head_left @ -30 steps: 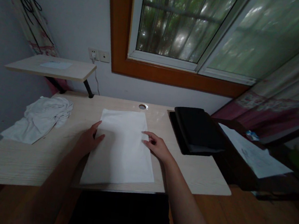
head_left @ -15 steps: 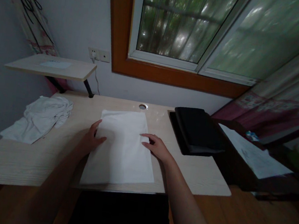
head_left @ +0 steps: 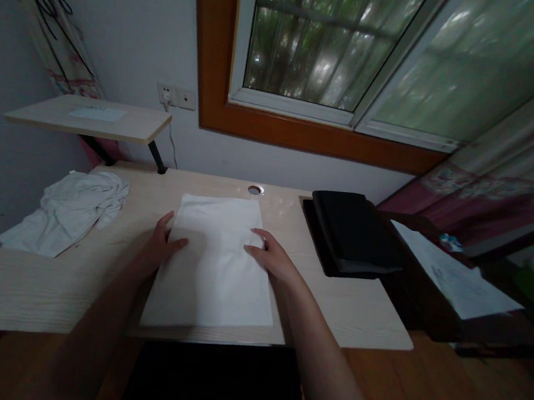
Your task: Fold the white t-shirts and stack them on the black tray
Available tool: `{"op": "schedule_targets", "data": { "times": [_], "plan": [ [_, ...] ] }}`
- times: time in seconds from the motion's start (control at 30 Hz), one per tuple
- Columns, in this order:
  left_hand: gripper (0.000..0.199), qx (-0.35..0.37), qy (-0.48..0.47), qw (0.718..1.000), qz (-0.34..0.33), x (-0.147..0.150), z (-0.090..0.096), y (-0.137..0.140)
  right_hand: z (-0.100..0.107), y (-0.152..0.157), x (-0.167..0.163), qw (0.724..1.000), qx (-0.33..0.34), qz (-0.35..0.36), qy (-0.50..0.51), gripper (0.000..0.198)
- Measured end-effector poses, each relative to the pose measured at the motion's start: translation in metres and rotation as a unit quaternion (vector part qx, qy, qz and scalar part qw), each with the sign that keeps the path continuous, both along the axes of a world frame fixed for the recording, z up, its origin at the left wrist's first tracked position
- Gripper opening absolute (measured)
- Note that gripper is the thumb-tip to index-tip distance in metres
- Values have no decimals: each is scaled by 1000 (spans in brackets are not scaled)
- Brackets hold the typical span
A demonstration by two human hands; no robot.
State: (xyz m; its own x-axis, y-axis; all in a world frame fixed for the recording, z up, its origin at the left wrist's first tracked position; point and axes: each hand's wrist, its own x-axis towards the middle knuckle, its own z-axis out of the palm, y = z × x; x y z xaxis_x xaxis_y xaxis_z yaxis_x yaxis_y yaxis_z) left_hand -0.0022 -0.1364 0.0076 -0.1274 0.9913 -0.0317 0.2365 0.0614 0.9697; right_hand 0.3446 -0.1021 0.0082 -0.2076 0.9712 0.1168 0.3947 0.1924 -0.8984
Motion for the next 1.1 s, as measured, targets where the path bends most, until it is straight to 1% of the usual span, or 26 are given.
{"op": "schedule_targets", "data": {
  "times": [0.1, 0.23, 0.4, 0.5, 0.6, 0.7, 0.77, 0.83, 0.9, 0.97, 1.03, 1.1],
  "plan": [
    [100, -11, -8, 1000, 1, 1, 4, -2, 2, 3, -6, 998, -55, 8, 29, 54],
    [98, -10, -4, 1000, -12, 1, 12, -5, 10, 4, -11, 993, -89, 19, 72, 51],
    [95, -49, -61, 996, -42, 1, 28, -13, 23, -3, -8, 970, -175, 31, 167, 49],
    [92, -53, -94, 994, -31, 2, 34, -17, 32, -9, -4, 961, -182, 25, 207, 48],
    [93, -35, -123, 992, -23, 4, 36, -16, 39, -11, -3, 960, -166, 11, 224, 45],
    [101, -15, -144, 989, -11, 6, 41, -11, 46, -8, -3, 956, -158, -5, 245, 43],
    [107, 8, -153, 988, -6, 7, 48, -3, 52, -2, -3, 954, -149, -9, 260, 43],
    [114, 34, -151, 988, -20, 8, 61, 9, 60, 9, -4, 956, -124, -12, 265, 42],
    [116, 63, -130, 989, -41, 8, 77, 25, 71, 23, -6, 962, -86, -18, 260, 40],
    [111, 110, -99, 988, -47, 8, 96, 41, 85, 39, -6, 966, -34, -27, 253, 38],
    [102, 166, -71, 982, -46, 7, 113, 56, 100, 54, -5, 969, 44, -32, 241, 33],
    [96, 220, -36, 974, -34, 7, 125, 65, 112, 65, -2, 966, 113, -24, 231, 27]
  ]
}}
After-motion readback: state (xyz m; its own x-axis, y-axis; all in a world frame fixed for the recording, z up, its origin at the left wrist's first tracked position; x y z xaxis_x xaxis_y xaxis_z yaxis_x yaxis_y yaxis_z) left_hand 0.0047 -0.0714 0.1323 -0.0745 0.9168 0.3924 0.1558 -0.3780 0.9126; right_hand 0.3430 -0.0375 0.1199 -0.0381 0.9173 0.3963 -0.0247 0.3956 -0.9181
